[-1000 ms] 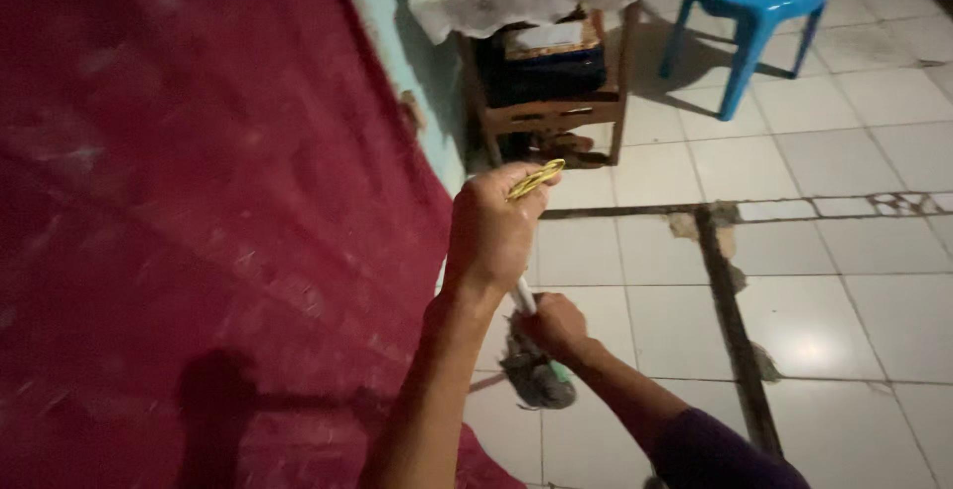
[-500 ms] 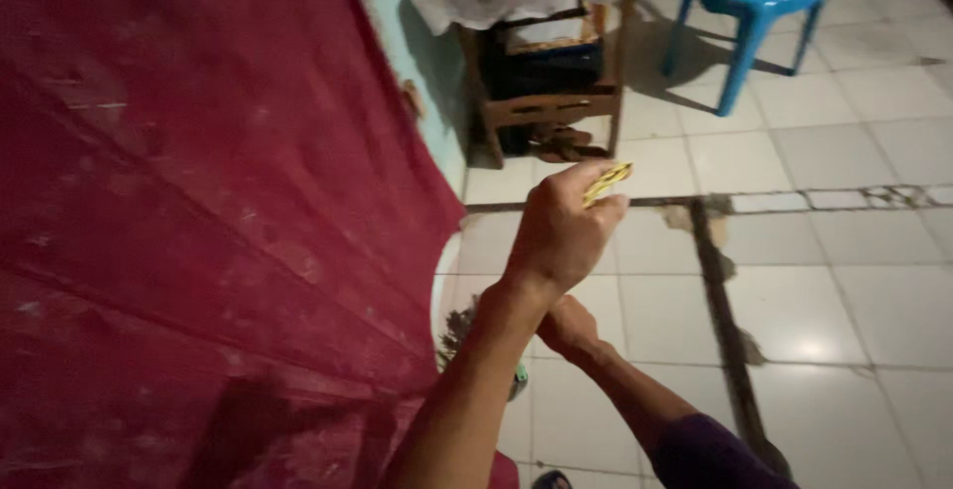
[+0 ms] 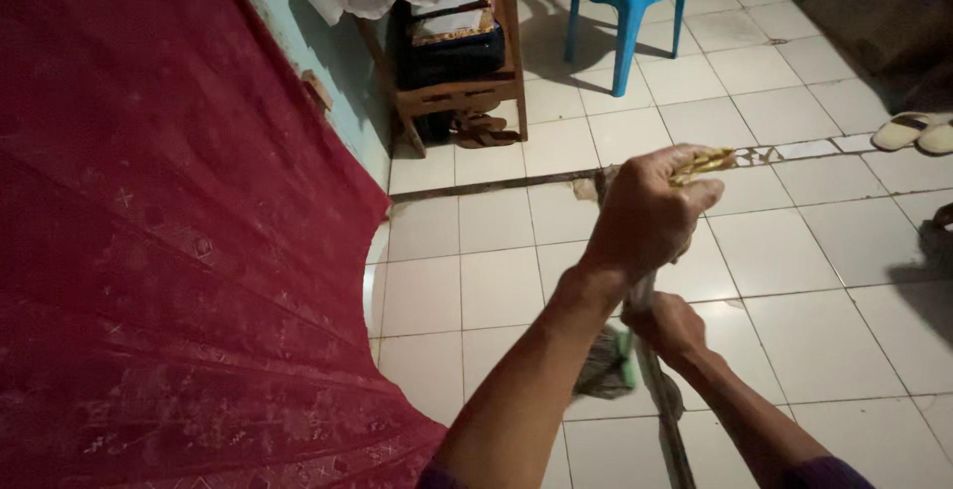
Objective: The person sweeps the tiled floor using a broom with a white handle and dark bristles, moving around a blue plastic chair and several tables in a cluttered room.
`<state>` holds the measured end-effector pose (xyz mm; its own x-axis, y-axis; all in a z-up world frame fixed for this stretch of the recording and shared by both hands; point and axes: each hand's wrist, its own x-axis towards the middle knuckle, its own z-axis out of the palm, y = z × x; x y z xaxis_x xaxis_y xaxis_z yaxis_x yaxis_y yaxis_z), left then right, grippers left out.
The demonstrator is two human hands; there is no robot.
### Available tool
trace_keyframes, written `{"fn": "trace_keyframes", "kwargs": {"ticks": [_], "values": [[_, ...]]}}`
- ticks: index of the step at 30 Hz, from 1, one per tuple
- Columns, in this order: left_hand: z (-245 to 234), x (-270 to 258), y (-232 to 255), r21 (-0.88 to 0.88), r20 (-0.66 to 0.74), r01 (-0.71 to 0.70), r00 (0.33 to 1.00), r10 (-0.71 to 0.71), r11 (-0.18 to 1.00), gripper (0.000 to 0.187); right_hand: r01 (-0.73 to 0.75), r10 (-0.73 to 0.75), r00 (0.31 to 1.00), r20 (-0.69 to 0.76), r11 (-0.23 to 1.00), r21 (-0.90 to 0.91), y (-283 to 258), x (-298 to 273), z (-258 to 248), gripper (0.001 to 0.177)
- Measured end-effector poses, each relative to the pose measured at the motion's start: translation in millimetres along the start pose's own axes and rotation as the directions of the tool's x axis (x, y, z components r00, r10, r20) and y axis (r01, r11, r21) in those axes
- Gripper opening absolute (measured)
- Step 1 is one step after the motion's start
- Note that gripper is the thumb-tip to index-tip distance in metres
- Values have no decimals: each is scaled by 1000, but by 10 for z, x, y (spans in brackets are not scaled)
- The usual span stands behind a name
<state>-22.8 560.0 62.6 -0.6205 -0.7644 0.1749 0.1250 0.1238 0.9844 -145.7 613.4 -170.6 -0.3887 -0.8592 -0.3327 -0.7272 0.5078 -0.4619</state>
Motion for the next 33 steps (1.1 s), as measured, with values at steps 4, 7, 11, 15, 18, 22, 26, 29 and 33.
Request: {"fn": "trace_keyframes", "kwargs": {"ticks": [4,7,11,15,18,22,26,29,33], "values": [[138,-22,-240,-37,37,-4,999,6,999,38,-111,109,993,-50,993,-37,293,-16,106,40],[96,71,-414,393,87,-375,924,372,840,26,1,4,996,-87,999,54,503,112,321,19],[-221,-120,-454,276,-21,-196,977,210,941,33,-21,30,995,-95,995,93,440,282,636,22],[-659,-590,-354,172,-126,-58,989,81,983,31,40,-44,996,-71,997,-60,139,195,909,28],[-1064,-959,-227,82,-196,52,980,-35,995,28,53,-58,998,-27,988,-145,-313,107,1173,35],[-1605,-1413,11,29,-267,87,961,-76,996,25,175,-177,984,-24,981,-82,-1033,-222,1521,25],[-1972,-1788,311,141,-306,86,951,-39,986,26,208,-207,975,76,978,-2,-1764,-521,1850,31],[-2149,-2056,470,299,-330,75,943,29,951,26,259,-262,965,31,963,71,-2204,-750,2159,32],[-2268,-2263,596,435,-333,77,940,81,897,30,207,-215,975,57,971,118,-2569,-1011,2254,36]]}}
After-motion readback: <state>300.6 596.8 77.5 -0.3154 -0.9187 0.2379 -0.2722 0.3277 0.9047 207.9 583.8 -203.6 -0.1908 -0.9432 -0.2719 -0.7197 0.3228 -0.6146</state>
